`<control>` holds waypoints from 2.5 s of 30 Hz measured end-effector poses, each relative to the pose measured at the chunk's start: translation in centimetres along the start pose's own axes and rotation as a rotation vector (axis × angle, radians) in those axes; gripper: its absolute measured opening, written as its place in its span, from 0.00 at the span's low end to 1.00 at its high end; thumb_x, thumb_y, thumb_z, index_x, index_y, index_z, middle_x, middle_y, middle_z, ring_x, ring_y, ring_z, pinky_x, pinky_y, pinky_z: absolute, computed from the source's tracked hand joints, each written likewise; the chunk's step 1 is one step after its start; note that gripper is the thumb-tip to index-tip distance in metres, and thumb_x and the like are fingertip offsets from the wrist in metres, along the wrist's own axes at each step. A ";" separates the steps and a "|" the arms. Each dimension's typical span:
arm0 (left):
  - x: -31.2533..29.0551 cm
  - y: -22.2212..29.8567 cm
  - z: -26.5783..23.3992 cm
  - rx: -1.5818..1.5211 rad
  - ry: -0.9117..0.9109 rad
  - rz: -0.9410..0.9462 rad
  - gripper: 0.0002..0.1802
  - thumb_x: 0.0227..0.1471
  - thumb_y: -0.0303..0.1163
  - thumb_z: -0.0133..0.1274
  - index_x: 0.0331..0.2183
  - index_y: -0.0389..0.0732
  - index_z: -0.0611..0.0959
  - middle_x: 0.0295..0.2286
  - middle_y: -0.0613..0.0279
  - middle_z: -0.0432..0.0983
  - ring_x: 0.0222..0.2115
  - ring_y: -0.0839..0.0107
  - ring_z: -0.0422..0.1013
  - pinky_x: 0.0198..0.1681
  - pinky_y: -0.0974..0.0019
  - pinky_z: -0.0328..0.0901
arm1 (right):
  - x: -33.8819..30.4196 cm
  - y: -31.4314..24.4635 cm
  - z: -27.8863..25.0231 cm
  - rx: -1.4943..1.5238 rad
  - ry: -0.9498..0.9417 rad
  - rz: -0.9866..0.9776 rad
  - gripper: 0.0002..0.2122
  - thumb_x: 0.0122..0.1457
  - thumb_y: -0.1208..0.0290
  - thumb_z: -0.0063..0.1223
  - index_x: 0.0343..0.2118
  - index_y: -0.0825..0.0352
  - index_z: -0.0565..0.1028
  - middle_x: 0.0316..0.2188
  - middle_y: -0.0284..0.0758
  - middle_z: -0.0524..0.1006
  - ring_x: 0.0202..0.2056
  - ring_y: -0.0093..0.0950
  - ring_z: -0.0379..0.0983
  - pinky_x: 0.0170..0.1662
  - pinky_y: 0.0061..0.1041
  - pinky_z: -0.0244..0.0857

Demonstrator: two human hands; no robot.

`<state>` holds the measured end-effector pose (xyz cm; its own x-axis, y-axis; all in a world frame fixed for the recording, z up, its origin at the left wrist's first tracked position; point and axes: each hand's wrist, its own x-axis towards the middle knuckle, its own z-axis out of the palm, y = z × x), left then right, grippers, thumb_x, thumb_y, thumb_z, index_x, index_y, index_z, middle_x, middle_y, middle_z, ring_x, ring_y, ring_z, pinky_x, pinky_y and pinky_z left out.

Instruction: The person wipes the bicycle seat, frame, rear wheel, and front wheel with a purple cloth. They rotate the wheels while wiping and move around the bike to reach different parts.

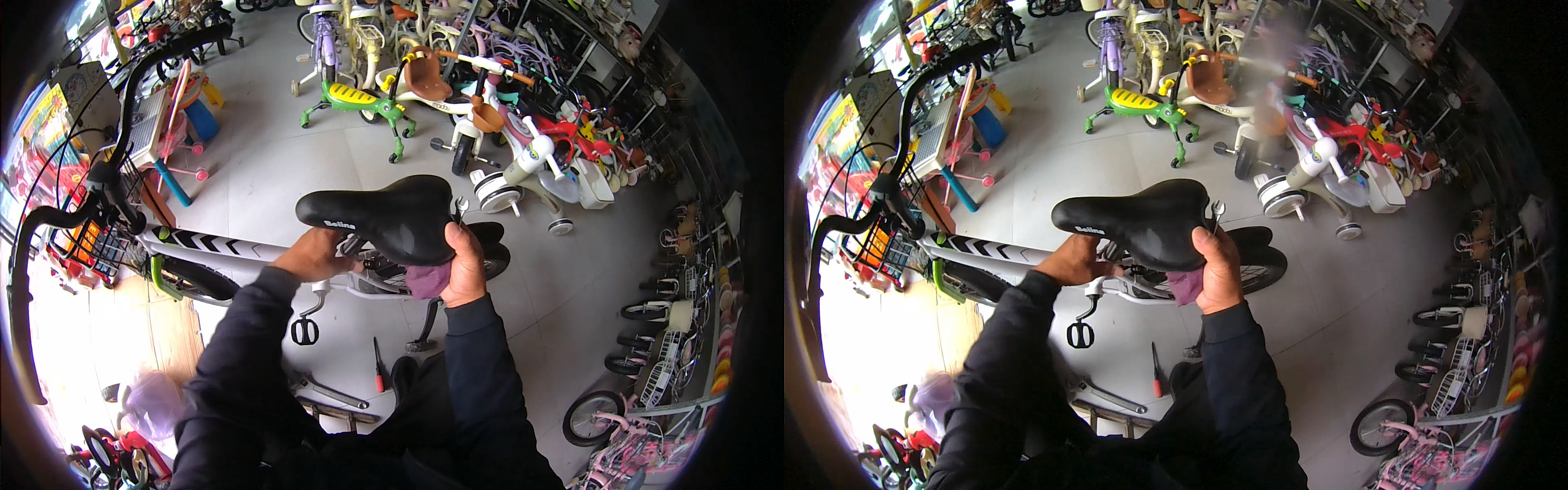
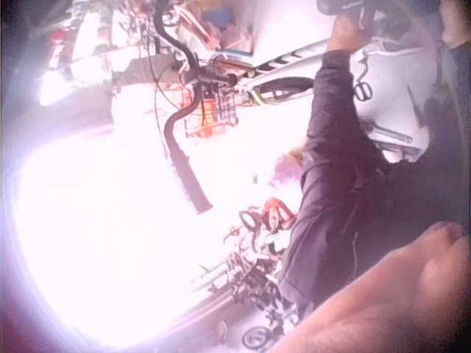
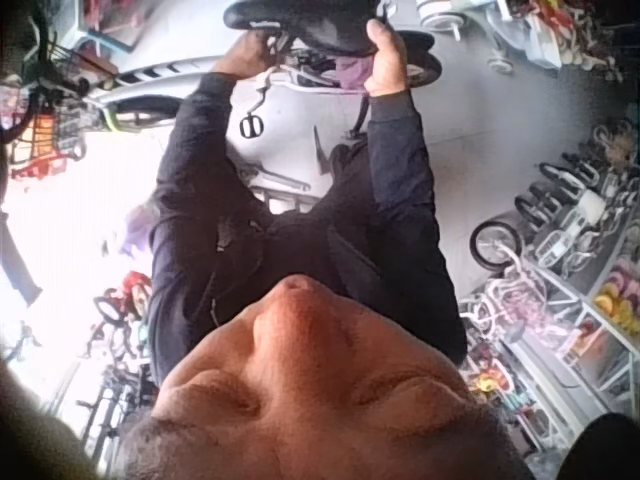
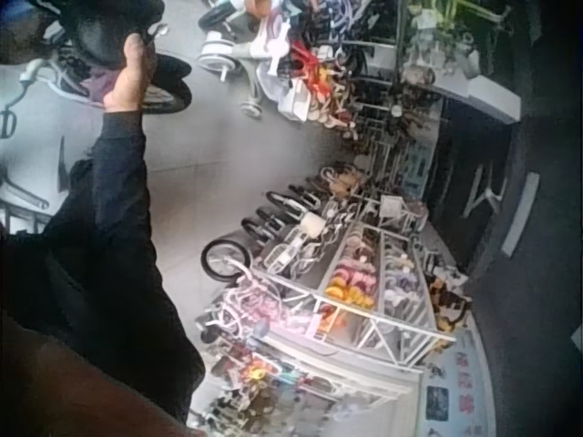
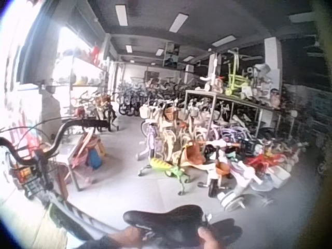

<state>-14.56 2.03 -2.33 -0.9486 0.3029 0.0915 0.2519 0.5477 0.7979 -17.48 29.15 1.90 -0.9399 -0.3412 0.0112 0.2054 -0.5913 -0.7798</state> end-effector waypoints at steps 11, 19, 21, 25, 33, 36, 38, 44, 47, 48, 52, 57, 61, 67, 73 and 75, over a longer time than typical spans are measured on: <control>5.1 2.7 -3.2 0.706 -0.510 0.202 0.46 0.37 0.43 0.70 0.60 0.48 0.76 0.56 0.49 0.74 0.59 0.52 0.65 0.67 0.55 0.53 | -0.5 -0.8 1.2 0.048 -0.006 -0.018 0.26 0.57 0.61 0.65 0.54 0.73 0.74 0.49 0.40 0.80 0.48 0.30 0.79 0.56 0.32 0.72; 5.4 0.1 -1.4 0.396 -0.700 -0.173 0.39 0.46 0.47 0.67 0.59 0.45 0.77 0.56 0.48 0.75 0.56 0.50 0.68 0.65 0.52 0.58 | -0.4 -0.5 1.1 0.010 0.041 -0.036 0.26 0.56 0.60 0.66 0.53 0.71 0.75 0.49 0.39 0.80 0.47 0.29 0.79 0.54 0.31 0.73; 5.0 -0.9 -0.9 0.354 -0.662 -0.270 0.36 0.47 0.46 0.66 0.57 0.43 0.79 0.55 0.50 0.76 0.55 0.50 0.70 0.61 0.51 0.62 | -0.4 -0.5 1.1 0.015 0.034 -0.035 0.25 0.56 0.61 0.66 0.53 0.70 0.75 0.48 0.38 0.81 0.47 0.29 0.79 0.54 0.31 0.73; 2.9 -1.2 -0.2 0.563 -0.259 -0.048 0.32 0.43 0.45 0.67 0.51 0.44 0.83 0.48 0.51 0.81 0.49 0.52 0.75 0.55 0.53 0.68 | -0.3 -0.5 1.3 0.031 0.025 -0.035 0.23 0.57 0.62 0.65 0.52 0.70 0.76 0.47 0.37 0.81 0.46 0.28 0.79 0.53 0.30 0.74; 1.3 -1.0 3.0 0.671 0.021 -0.248 0.22 0.42 0.44 0.68 0.41 0.46 0.89 0.32 0.55 0.85 0.34 0.51 0.81 0.38 0.56 0.75 | -0.3 -0.2 1.3 0.042 0.043 -0.061 0.18 0.58 0.63 0.66 0.47 0.68 0.76 0.43 0.35 0.81 0.43 0.27 0.80 0.51 0.28 0.73; 0.4 -1.2 4.8 0.654 0.203 -0.274 0.20 0.47 0.46 0.65 0.37 0.41 0.85 0.25 0.51 0.83 0.29 0.48 0.81 0.35 0.53 0.75 | -0.2 0.1 0.8 0.037 0.051 -0.069 0.17 0.59 0.64 0.65 0.46 0.68 0.77 0.43 0.35 0.81 0.43 0.26 0.80 0.51 0.28 0.73; 0.2 -1.1 5.5 0.612 0.263 -0.307 0.19 0.50 0.44 0.61 0.35 0.37 0.81 0.25 0.45 0.82 0.29 0.45 0.81 0.36 0.51 0.75 | 0.0 0.5 0.4 0.029 0.057 -0.084 0.17 0.60 0.63 0.65 0.46 0.68 0.77 0.44 0.35 0.82 0.44 0.25 0.79 0.51 0.28 0.73; -2.4 1.5 5.5 0.543 0.317 -0.413 0.19 0.53 0.43 0.60 0.38 0.37 0.79 0.29 0.41 0.82 0.32 0.42 0.80 0.36 0.46 0.74 | -0.1 1.1 -1.4 0.153 0.140 -0.027 0.28 0.65 0.44 0.57 0.46 0.72 0.77 0.45 0.38 0.81 0.46 0.31 0.78 0.55 0.35 0.71; -6.4 3.3 6.0 0.428 0.256 -0.369 0.24 0.52 0.44 0.65 0.40 0.33 0.81 0.30 0.43 0.83 0.32 0.43 0.80 0.37 0.49 0.74 | -1.8 1.7 -1.9 0.216 0.399 -0.009 0.23 0.67 0.46 0.55 0.39 0.69 0.74 0.36 0.36 0.78 0.40 0.31 0.76 0.48 0.36 0.73; -7.5 3.7 6.3 0.249 0.194 -0.280 0.26 0.53 0.44 0.66 0.43 0.31 0.81 0.30 0.44 0.84 0.33 0.45 0.81 0.38 0.52 0.75 | -3.0 2.2 -1.8 0.160 0.473 -0.001 0.22 0.68 0.48 0.55 0.38 0.68 0.73 0.34 0.35 0.77 0.38 0.30 0.75 0.46 0.36 0.74; -10.6 5.3 8.8 -0.508 0.024 -0.134 0.56 0.51 0.59 0.67 0.65 0.30 0.63 0.55 0.36 0.74 0.57 0.50 0.72 0.57 0.57 0.67 | -8.0 6.2 0.1 0.025 0.537 0.067 0.16 0.69 0.56 0.54 0.36 0.65 0.72 0.31 0.35 0.75 0.34 0.28 0.74 0.40 0.33 0.73; -11.6 5.9 10.1 -0.658 -0.114 -0.125 0.40 0.55 0.36 0.69 0.62 0.28 0.69 0.51 0.52 0.78 0.52 0.68 0.73 0.58 0.65 0.65 | -12.2 9.9 1.7 -0.380 0.266 0.068 0.15 0.71 0.57 0.52 0.36 0.67 0.75 0.37 0.38 0.80 0.39 0.26 0.76 0.46 0.28 0.71; -11.9 4.9 9.6 -0.595 -0.024 -0.289 0.21 0.57 0.29 0.63 0.50 0.30 0.80 0.35 0.61 0.84 0.34 0.72 0.79 0.41 0.66 0.73 | -13.2 7.7 1.1 -0.896 0.202 0.053 0.21 0.74 0.56 0.46 0.45 0.73 0.78 0.42 0.38 0.82 0.33 0.22 0.76 0.39 0.23 0.72; -10.3 1.0 8.5 -1.080 0.761 -0.383 0.13 0.55 0.20 0.55 0.43 0.29 0.77 0.34 0.49 0.82 0.32 0.60 0.81 0.36 0.60 0.77 | -13.3 2.4 1.9 -0.780 0.121 0.189 0.19 0.74 0.56 0.45 0.39 0.68 0.79 0.39 0.34 0.83 0.25 0.17 0.70 0.30 0.18 0.65; -6.5 -6.8 10.0 -0.344 1.111 -0.680 0.14 0.54 0.23 0.54 0.45 0.34 0.80 0.33 0.52 0.82 0.33 0.63 0.80 0.38 0.60 0.73 | -11.0 2.6 -1.4 -0.791 -0.054 0.278 0.17 0.73 0.57 0.47 0.36 0.67 0.79 0.36 0.32 0.83 0.23 0.15 0.67 0.26 0.17 0.59; -5.8 -8.5 12.2 -0.371 0.932 -0.635 0.13 0.54 0.25 0.55 0.42 0.35 0.81 0.30 0.51 0.83 0.33 0.58 0.80 0.39 0.58 0.73 | -10.5 3.5 -2.3 -0.755 -0.024 0.321 0.17 0.73 0.57 0.48 0.36 0.67 0.79 0.34 0.31 0.82 0.22 0.14 0.65 0.25 0.16 0.58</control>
<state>-8.91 5.13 -16.88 -0.6960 -0.7100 -0.1071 -0.2393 0.0887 0.9669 -7.50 32.37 -2.41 -0.8589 -0.4304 -0.2776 0.2165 0.1861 -0.9584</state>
